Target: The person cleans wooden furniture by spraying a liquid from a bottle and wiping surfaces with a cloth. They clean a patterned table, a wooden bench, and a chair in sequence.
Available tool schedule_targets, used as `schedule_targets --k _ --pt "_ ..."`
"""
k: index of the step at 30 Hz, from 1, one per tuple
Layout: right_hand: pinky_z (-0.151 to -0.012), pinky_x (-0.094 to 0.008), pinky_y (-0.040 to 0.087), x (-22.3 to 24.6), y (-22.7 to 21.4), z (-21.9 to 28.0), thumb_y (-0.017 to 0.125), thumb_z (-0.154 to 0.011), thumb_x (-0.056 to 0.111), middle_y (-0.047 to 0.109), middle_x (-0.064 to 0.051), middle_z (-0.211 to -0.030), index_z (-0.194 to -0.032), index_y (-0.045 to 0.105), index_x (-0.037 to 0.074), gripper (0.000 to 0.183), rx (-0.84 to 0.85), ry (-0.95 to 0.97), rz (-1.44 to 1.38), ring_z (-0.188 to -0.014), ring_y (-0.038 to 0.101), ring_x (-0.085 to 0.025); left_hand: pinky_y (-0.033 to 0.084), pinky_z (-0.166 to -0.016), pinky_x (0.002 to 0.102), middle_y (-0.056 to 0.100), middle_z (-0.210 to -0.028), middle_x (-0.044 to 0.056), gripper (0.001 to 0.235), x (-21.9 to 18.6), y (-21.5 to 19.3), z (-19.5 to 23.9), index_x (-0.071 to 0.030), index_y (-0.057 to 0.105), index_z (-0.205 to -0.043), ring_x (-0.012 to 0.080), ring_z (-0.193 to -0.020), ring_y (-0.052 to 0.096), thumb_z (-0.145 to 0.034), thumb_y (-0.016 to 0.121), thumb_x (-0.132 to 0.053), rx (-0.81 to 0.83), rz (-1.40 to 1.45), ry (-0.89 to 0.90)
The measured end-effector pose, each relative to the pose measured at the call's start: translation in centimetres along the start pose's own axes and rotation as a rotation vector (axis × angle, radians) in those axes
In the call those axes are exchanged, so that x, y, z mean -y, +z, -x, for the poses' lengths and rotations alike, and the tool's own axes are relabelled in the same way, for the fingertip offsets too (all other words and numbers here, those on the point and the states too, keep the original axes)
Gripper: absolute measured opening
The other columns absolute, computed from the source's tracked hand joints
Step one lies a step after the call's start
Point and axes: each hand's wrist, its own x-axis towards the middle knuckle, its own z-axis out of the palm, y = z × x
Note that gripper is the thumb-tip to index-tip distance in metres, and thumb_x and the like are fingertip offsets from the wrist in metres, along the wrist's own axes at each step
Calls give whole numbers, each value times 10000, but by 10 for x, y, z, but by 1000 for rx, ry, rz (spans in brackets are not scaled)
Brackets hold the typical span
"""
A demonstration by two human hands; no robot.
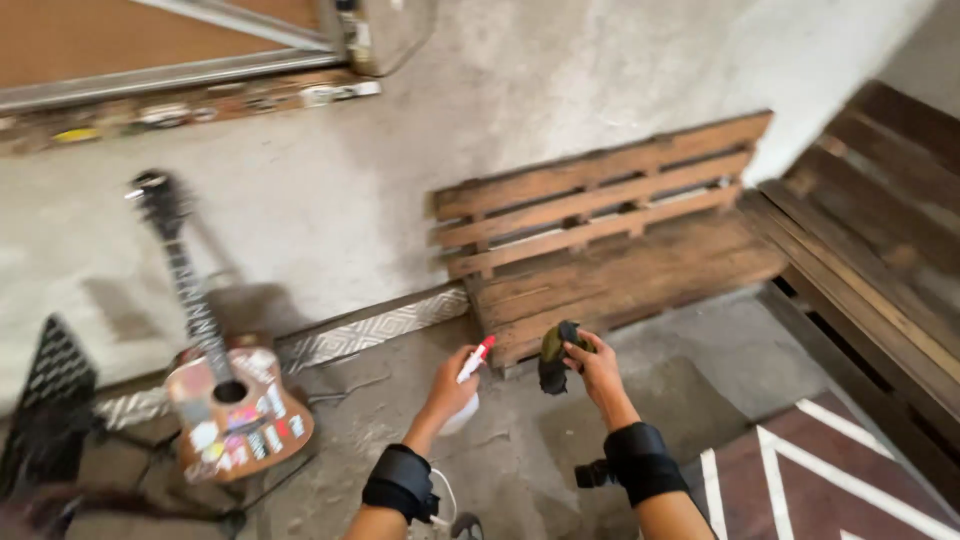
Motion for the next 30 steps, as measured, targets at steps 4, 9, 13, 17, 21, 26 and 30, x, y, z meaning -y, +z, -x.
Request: schedule_targets --k 4,9,13,17,21,26,30 --pt "-557 -264 458 8 -22 -25 765 -861 93 684 -11 -855 -1185 670 53 340 -103 -47 100 -657 614 -117 543 -794 338 755 -943 121 371 -6 3 -66 -45 655 -1154 215 -895 730 -795 571 -8 99 42 53" --pt "-499 -258 337 33 -65 -58 784 -912 248 593 33 -719 -954 663 89 204 -245 -120 250 -602 516 -79 546 -782 349 753 -936 147 366 6 35 -133 -51 660 -1156 235 -888 739 -792 633 -23 150 49 65" --pt "-538 -248 371 76 -107 -92 790 -913 253 586 38 -728 -917 643 91 219 -304 -191 255 -630 520 -67 553 -766 355 753 -935 158 366 14 70 -182 -62 679 -1155 237 -882 753 -798 605 -27 190 64 128" --pt "-558 -235 378 122 -159 -140 786 -889 249 615 46 -743 -903 645 124 190 -301 -180 228 -639 527 -58 565 -756 358 750 -885 169 289 28 130 -234 -62 708 -1101 244 -838 757 -821 638 -52 246 -28 26" --pt "-539 -237 344 162 -199 -188 792 -900 278 598 59 -748 -894 654 133 200 -292 -197 229 -640 513 -52 551 -760 352 775 -915 126 286 7 197 -304 -60 687 -1152 234 -847 750 -870 684 -107 248 44 -11" --pt "-499 -248 301 209 -262 -261 788 -895 298 585 58 -736 -895 638 156 207 -322 -150 283 -625 518 -60 538 -845 343 760 -1006 110 366 35 301 -377 -28 657 -1223 215 -953 717 -859 627 -51 273 154 150" --pt "-562 -247 382 217 -300 -278 763 -924 261 602 46 -764 -905 639 142 173 -317 -188 235 -661 546 -70 548 -836 322 773 -1009 84 332 22 358 -409 -35 662 -1206 165 -955 725 -879 613 -60 290 209 111"
